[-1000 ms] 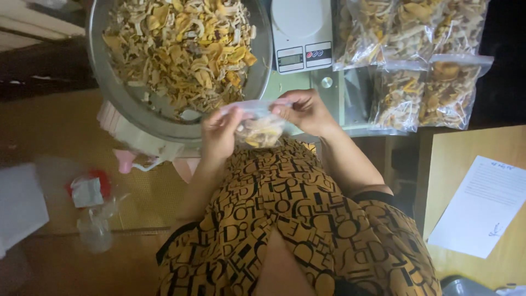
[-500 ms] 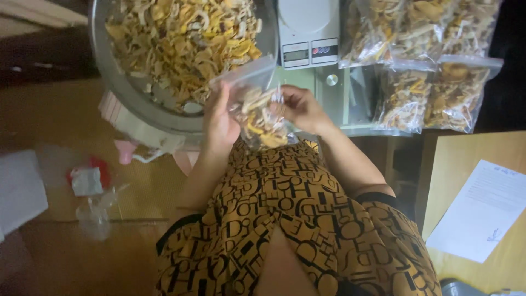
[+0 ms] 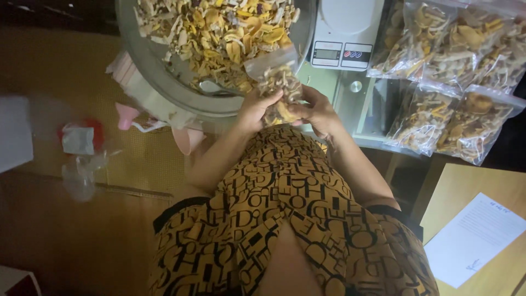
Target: The person scoops dried mushrooms from a large metal tray into small plastic bags using a spoon, weighs each bag on a digital scale, and seals the zip-top bags.
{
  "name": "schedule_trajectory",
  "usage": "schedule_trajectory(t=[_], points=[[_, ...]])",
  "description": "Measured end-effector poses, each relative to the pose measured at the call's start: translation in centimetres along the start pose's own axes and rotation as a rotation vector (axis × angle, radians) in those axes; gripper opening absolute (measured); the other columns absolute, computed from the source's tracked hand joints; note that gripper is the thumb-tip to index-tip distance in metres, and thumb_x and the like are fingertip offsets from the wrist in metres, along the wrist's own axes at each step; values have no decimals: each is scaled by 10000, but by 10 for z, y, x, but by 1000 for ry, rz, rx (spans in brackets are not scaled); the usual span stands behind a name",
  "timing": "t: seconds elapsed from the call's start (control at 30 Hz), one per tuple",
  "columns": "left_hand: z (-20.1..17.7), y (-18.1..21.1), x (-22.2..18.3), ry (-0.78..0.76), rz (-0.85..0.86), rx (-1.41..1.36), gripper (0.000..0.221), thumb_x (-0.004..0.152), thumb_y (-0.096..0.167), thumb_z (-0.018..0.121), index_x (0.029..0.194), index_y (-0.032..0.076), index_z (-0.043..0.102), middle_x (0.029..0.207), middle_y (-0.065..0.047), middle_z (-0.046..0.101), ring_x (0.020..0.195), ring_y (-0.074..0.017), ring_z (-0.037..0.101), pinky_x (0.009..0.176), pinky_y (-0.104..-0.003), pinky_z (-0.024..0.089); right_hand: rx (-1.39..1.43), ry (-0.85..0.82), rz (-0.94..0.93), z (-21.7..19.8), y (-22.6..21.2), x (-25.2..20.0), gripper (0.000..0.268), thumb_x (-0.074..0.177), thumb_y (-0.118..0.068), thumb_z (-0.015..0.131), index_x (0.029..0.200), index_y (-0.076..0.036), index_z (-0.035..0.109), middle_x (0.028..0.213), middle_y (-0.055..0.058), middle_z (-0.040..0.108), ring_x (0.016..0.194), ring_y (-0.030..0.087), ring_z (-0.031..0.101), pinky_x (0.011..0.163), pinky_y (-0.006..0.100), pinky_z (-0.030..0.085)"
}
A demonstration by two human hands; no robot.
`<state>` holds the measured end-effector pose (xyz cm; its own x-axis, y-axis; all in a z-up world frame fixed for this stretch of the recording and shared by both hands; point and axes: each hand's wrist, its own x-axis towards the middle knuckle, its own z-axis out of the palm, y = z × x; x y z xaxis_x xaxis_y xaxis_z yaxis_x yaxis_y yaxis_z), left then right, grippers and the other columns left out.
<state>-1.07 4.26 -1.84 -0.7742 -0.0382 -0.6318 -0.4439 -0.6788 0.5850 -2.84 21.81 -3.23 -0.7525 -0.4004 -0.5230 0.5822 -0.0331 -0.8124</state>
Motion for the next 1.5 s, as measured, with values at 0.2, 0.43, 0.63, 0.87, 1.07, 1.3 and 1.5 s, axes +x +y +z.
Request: schedule_trajectory(t=[0.2, 0.43, 0.63, 0.87, 1.07, 1.3, 1.5], points=[[0, 23, -5, -60, 65, -56, 396, 793, 96, 911, 1093, 5, 669, 1018, -104, 681, 947, -283, 698, 782, -422, 654, 1, -36, -4, -14, 10, -1, 976, 739, -19, 934, 1526, 81, 365, 1171, 254, 624, 941, 319, 712, 608, 387, 674], [0, 23, 10, 56, 36, -146, 390, 779, 81, 921, 1057, -97, 714, 1004, -239, 751, 903, -388, 763, 784, -530, 649, 243, 118, 7, 6, 15, -10, 900, 773, -193, 952, 1517, -72, 461, 1307, 325, 507, 1089, 475, 677, 655, 432, 683], [-24, -6, 25, -117, -229, -316, 377, 896, 280, 827, 1173, 37, 747, 1162, -185, 752, 1045, -355, 748, 944, -533, 606, 205, 226, -152, -7, 0, -10, 629, 748, -161, 940, 1289, -5, 661, 947, 197, 726, 750, 250, 764, 523, 331, 657], [-95, -57, 80, 21, -204, -91, 405, 932, 282, 812, 1264, 82, 696, 1233, -148, 683, 1106, -319, 698, 1011, -468, 592, 165, 188, -59, -25, 15, -14, 719, 805, -161, 917, 1425, -23, 579, 1061, 289, 706, 837, 344, 762, 573, 391, 660], [-36, -14, 30, -119, -275, -27, 625, 946, 448, 760, 1419, 101, 544, 1420, -172, 551, 1277, -337, 583, 1099, -524, 513, 268, 246, -136, -79, -9, -50, 507, 834, -45, 826, 1308, -45, 646, 1033, 265, 706, 909, 342, 752, 682, 417, 644], [-66, 12, 42, -18, -291, -94, 367, 983, 357, 702, 1288, 153, 678, 1287, -56, 697, 1186, -231, 679, 1080, -439, 560, 332, 945, -352, -274, -38, -105, 180, 967, -107, 692, 1117, -204, 672, 946, 72, 679, 844, 259, 734, 640, 381, 625], [-54, 33, 19, -234, -178, -165, 254, 1041, 224, 604, 1188, 33, 686, 1080, -98, 717, 1007, -206, 680, 877, -368, 577, 451, 800, -440, -374, -72, -109, 124, 1060, -92, 632, 1167, -83, 693, 945, 36, 715, 735, 149, 666, 579, 281, 607]])
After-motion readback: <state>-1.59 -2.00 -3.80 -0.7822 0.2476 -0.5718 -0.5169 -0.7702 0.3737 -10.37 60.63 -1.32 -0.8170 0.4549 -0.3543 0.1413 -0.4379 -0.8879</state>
